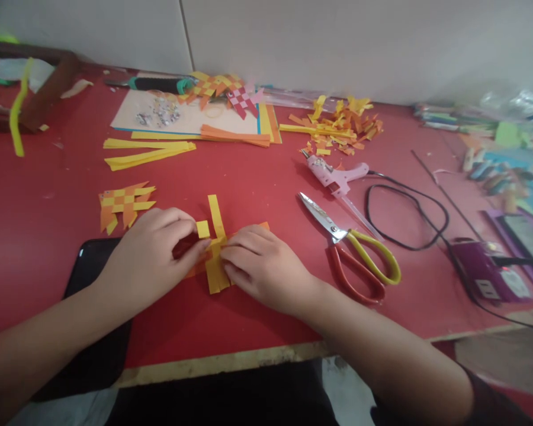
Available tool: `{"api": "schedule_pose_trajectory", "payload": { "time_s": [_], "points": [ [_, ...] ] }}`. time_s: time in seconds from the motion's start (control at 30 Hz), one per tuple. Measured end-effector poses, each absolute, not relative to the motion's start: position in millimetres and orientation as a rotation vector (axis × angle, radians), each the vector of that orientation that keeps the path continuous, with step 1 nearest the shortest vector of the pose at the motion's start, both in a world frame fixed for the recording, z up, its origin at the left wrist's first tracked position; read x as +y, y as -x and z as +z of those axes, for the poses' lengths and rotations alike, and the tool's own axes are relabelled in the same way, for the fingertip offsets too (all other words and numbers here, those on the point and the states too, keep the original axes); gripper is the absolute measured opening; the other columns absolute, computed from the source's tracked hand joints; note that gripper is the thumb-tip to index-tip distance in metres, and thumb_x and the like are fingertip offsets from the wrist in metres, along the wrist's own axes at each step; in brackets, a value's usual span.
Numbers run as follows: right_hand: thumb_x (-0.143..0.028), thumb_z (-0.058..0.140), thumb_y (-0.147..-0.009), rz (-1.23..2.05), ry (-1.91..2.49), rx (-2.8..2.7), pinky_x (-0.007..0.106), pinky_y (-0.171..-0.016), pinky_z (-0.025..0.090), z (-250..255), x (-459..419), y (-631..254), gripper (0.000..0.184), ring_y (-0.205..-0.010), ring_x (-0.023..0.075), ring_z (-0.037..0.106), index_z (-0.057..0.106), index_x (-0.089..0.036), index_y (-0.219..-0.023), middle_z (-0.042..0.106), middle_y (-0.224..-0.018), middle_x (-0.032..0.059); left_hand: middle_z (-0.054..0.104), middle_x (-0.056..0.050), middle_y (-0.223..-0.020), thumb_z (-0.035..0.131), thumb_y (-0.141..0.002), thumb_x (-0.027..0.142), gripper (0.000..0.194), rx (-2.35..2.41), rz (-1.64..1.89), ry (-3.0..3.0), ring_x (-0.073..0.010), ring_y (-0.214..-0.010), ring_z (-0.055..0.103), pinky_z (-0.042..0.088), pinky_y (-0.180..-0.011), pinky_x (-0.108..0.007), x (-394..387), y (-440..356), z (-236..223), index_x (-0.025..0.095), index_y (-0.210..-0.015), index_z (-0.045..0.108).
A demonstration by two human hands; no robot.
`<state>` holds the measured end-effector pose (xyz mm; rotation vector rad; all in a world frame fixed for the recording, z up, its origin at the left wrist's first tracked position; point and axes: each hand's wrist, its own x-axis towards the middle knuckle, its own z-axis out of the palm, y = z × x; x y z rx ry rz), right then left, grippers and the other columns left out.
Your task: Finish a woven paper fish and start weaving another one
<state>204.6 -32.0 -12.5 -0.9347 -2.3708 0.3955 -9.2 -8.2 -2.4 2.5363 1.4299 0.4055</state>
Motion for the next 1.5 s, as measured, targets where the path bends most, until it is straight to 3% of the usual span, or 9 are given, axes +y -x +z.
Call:
{"api": "schedule_pose_trajectory", "payload": {
  "time_s": [0.33,0.53,0.7,0.87,1.03,1.2,1.27,1.4,1.5],
  "points": [
    [-0.016,0.058,-0.092,0.44,0.921,-2.411,0.037,-0.083,0.053,-11,-34,-205,0.01,-0.086,0.0186,0.059,0.067,-0.017,-0.095,0.068,-0.092,0.0071,0.062,-0.012,-0.097,0.055,-0.087,0.024,0.019,1.557,0.532,-2.48,-0.0316,-0.094,0.058,0.046,-0.083,-0.047,-8,9,-6,0.018,-0.105,0.051],
    [-0.016,0.063,-0.086,0.376,1.108,-2.289,0.037,-0.078,0.051,-13,-35,-204,0.006,-0.084,0.0198,0.059,0.058,-0.019,-0.084,0.065,-0.088,0.0061,0.065,-0.008,-0.112,0.066,-0.086,0.024,0.057,1.339,0.661,-2.322,-0.0273,-0.108,0.059,0.046,-0.095,-0.045,-8,10,-9,0.021,-0.134,0.036],
    [-0.033,0.07,-0.082,0.32,1.446,-2.164,0.05,-0.089,0.048,-14,-34,-206,0.039,-0.106,0.0308,0.058,0.052,-0.021,-0.115,0.067,-0.108,0.0117,0.065,-0.008,-0.109,0.083,-0.071,0.035,0.092,1.426,0.667,-2.237,-0.0275,-0.1,0.062,0.049,-0.091,-0.046,-12,11,-9,0.021,-0.143,0.028],
    [-0.02,0.063,-0.083,0.484,1.433,-2.192,0.053,-0.097,0.045,-14,-37,-207,0.058,-0.118,0.0308,0.055,0.039,-0.025,-0.136,0.067,-0.12,0.0096,0.068,-0.003,-0.096,0.073,-0.08,0.02,0.075,1.244,0.648,-2.199,-0.0238,-0.096,0.064,0.051,-0.088,-0.041,-15,10,-10,0.023,-0.143,0.032],
    [-0.013,0.058,-0.084,0.648,1.32,-2.009,0.045,-0.09,0.05,-11,-38,-209,0.069,-0.095,0.0221,0.067,0.03,-0.026,-0.145,0.071,-0.095,0.0026,0.07,-0.001,-0.092,0.06,-0.085,0.009,0.061,1.059,0.771,-2.249,-0.0194,-0.093,0.065,0.051,-0.09,-0.035,-16,10,-4,0.021,-0.141,0.038],
    [-0.013,0.063,-0.085,0.404,1.007,-2.061,0.039,-0.078,0.051,2,-34,-213,0.015,-0.083,0.0186,0.067,0.06,-0.024,-0.095,0.071,-0.084,0.0014,0.063,-0.012,-0.127,0.071,-0.085,0.03,0.054,1.049,0.964,-2.408,-0.0258,-0.119,0.057,0.046,-0.101,-0.04,-15,11,2,0.019,-0.134,0.049],
    [-0.008,0.063,-0.084,0.264,0.89,-2.083,0.039,-0.076,0.05,4,-34,-213,0.015,-0.081,0.0182,0.065,0.059,-0.022,-0.081,0.072,-0.082,0.001,0.065,-0.011,-0.125,0.074,-0.081,0.033,0.053,1.064,0.912,-2.347,-0.0263,-0.117,0.06,0.049,-0.099,-0.039,-14,11,3,0.018,-0.128,0.054],
    [-0.003,0.061,-0.083,0.11,0.808,-2.099,0.038,-0.072,0.049,5,-37,-213,0.019,-0.083,0.0192,0.064,0.061,-0.02,-0.076,0.072,-0.084,0.002,0.075,0.0,-0.094,0.067,-0.082,0.017,0.018,0.975,0.814,-2.206,-0.016,-0.085,0.071,0.055,-0.079,-0.027,-15,10,5,0.021,-0.1,0.066],
    [-0.006,0.061,-0.084,-0.013,0.8,-2.107,0.038,-0.075,0.051,5,-38,-213,0.02,-0.088,0.02,0.063,0.064,-0.022,-0.074,0.07,-0.088,0.0019,0.076,0.002,-0.086,0.064,-0.082,0.01,0.014,0.932,0.895,-2.169,-0.0126,-0.076,0.071,0.055,-0.074,-0.022,-16,10,7,0.021,-0.091,0.067]
  ]
}}
